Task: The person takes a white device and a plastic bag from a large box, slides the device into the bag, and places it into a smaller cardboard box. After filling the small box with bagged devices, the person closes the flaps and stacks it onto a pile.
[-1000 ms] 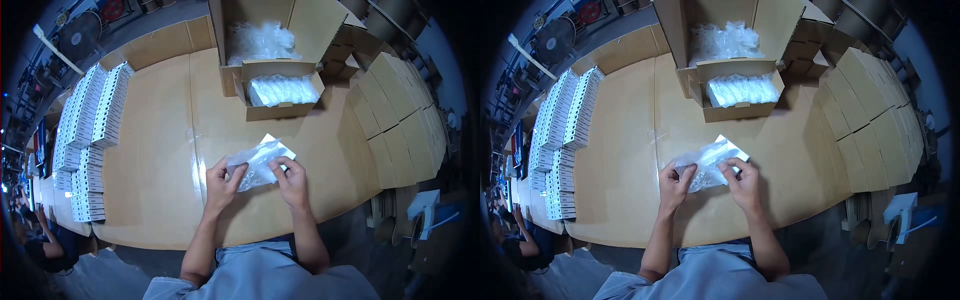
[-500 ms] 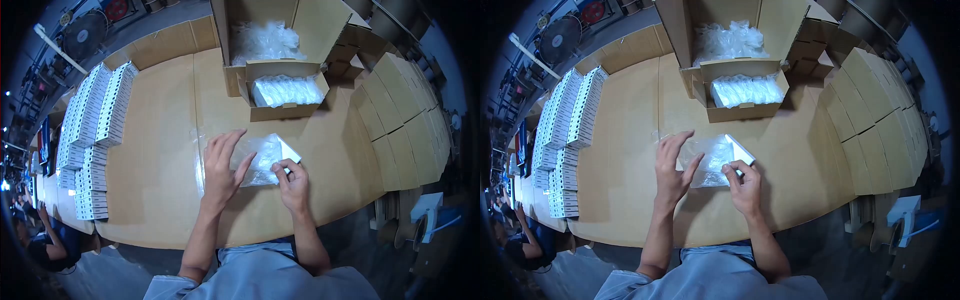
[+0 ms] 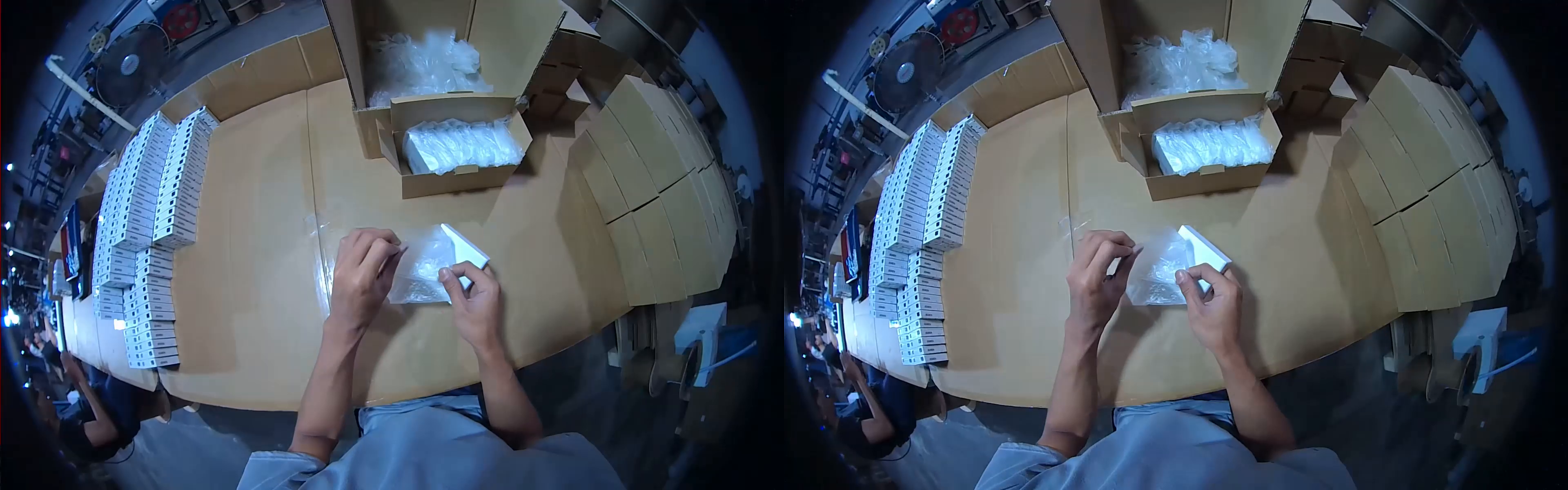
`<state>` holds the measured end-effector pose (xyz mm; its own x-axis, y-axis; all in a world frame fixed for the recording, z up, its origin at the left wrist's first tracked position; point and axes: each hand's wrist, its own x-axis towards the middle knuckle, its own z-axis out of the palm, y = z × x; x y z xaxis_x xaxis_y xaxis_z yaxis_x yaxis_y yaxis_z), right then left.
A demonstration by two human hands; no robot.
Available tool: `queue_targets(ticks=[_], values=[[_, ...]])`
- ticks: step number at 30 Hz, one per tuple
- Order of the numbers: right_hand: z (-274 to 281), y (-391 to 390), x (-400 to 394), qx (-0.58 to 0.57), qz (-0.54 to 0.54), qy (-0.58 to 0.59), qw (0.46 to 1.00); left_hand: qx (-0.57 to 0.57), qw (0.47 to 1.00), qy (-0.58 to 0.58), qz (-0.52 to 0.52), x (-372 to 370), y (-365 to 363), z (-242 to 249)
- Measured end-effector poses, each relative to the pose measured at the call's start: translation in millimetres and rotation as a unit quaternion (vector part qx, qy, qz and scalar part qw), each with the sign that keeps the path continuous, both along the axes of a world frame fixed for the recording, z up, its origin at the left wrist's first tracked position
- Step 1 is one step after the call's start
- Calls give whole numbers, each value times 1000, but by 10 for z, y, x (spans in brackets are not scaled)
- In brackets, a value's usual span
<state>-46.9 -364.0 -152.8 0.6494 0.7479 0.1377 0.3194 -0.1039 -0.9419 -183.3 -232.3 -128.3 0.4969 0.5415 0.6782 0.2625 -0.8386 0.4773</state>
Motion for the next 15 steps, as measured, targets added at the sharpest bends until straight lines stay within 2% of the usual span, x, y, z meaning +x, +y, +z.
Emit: queue_targets(ticks=[4,5,8,12,13,15], values=[[-45,-4,18,7,-11,-52,999,-55,991,93,-74,-81,-4,144],[-19,-16,24,-9,0,-50,999,-114,984,104,-86,-114,1,119],[57,-56,48,-37,25,-43,998,-121,980,137,-73,-136,77,126],[-20,-76,87,-21,22,-49,998,-125,987,100,-35,-218,219,107],[-30,-76,90,-19,18,-55,998,-172,979,108,-15,-242,231,98],[30,-81,49,-39,11,-37,998,-165,981,93,-42,-223,195,162]])
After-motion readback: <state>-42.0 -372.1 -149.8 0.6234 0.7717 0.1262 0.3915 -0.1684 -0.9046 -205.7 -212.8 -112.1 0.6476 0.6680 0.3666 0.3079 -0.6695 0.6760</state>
